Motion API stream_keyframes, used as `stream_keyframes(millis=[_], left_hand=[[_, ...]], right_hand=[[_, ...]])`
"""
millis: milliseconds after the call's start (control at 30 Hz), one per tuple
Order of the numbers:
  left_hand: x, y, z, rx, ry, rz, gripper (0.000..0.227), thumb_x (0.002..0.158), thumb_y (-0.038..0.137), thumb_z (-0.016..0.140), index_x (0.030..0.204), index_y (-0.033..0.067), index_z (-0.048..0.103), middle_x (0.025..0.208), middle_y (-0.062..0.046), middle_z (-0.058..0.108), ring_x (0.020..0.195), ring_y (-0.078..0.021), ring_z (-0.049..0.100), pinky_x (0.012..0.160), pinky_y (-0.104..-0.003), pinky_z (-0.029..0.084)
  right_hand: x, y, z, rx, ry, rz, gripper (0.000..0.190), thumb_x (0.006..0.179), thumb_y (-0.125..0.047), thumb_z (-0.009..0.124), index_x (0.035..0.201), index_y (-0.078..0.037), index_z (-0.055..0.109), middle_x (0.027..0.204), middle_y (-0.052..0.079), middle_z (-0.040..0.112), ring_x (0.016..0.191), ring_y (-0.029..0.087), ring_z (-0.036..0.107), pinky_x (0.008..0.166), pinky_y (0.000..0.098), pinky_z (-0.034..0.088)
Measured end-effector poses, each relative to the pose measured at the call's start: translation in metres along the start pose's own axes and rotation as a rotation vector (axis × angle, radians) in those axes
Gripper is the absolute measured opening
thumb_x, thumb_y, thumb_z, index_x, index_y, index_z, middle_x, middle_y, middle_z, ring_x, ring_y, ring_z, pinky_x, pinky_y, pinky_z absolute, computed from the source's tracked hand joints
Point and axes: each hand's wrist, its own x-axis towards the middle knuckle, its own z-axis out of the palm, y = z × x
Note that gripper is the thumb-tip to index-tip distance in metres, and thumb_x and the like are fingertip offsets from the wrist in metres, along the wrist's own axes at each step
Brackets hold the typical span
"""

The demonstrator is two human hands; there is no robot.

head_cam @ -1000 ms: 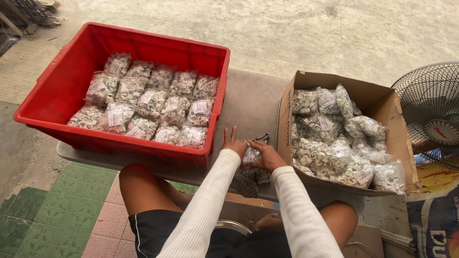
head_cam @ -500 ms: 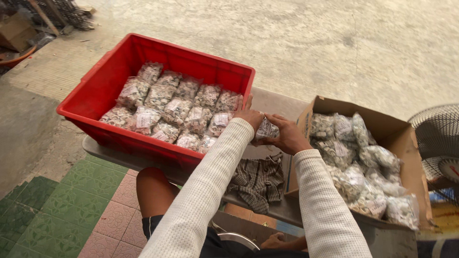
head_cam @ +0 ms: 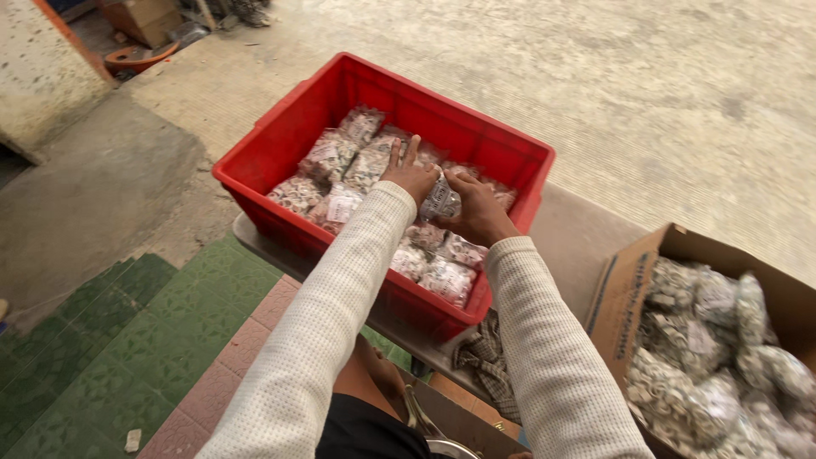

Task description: The person sorts small plastic bags containing white rings into a red plastic crate and a cardboard box by hand.

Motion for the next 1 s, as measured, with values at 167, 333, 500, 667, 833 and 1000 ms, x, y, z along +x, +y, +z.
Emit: stream_keyframes(millis=[167,333,500,667,833,1000], left_hand=[[-0.044,-0.054,-0.023,0.055,-0.017,-0.07,0.051,0.095,0.001,0.043,0.142,0.0213,0.042,0.158,0.009,0.036,0.15,-0.0403,-0.01,0.117,-0.066,-0.012],[-0.028,-0.122,0.02,0.103,-0.02,-0.123,0.049,0.097,0.003,0.042,0.142,0.0225,0.043,0.158,0.012,0.037,0.151,-0.0375,-0.006,0.117,-0.065,-0.013],[-0.045,-0.16,0.025,0.141,-0.03,-0.137,0.045,0.096,0.004,0.043,0.137,0.0225,0.047,0.156,0.013,0.04,0.152,-0.0371,-0.002,0.119,-0.066,-0.007],[-0.025,-0.204,0.068,0.138,-0.053,-0.14,0.045,0.097,0.005,0.043,0.137,0.0243,0.046,0.155,0.014,0.04,0.152,-0.0352,-0.003,0.119,-0.065,-0.009],[-0.031,-0.224,0.081,0.132,-0.07,-0.132,0.042,0.097,0.004,0.043,0.134,0.0233,0.049,0.151,0.01,0.048,0.153,-0.0341,0.0,0.119,-0.064,-0.008],[-0.034,-0.235,0.1,0.096,-0.066,-0.101,0.04,0.096,0.005,0.045,0.133,0.0227,0.047,0.155,0.011,0.042,0.153,-0.0321,0.002,0.121,-0.06,-0.004]], right_hand=[[0.049,-0.025,0.045,0.044,-0.044,-0.017,0.088,0.061,-0.033,0.085,0.137,-0.003,0.053,0.126,0.016,0.062,0.119,0.038,0.059,0.102,0.0487,0.049],[0.089,-0.038,0.084,0.116,-0.068,-0.063,0.089,0.059,-0.029,0.085,0.136,0.001,0.053,0.126,0.022,0.06,0.121,0.043,0.057,0.102,0.0498,0.049],[0.119,-0.057,0.117,0.146,-0.096,-0.091,0.084,0.063,-0.033,0.084,0.132,0.005,0.054,0.122,0.025,0.061,0.118,0.045,0.059,0.1,0.0521,0.05],[0.141,-0.071,0.147,0.177,-0.133,-0.095,0.085,0.064,-0.033,0.085,0.13,0.009,0.052,0.122,0.029,0.06,0.117,0.047,0.058,0.1,0.0533,0.05],[0.148,-0.069,0.186,0.156,-0.109,-0.057,0.09,0.065,-0.041,0.085,0.134,0.005,0.051,0.124,0.025,0.059,0.116,0.045,0.059,0.1,0.0522,0.051],[0.149,-0.063,0.221,0.215,-0.065,-0.011,0.091,0.068,-0.041,0.085,0.135,0.008,0.048,0.127,0.028,0.055,0.118,0.049,0.056,0.102,0.0529,0.049]])
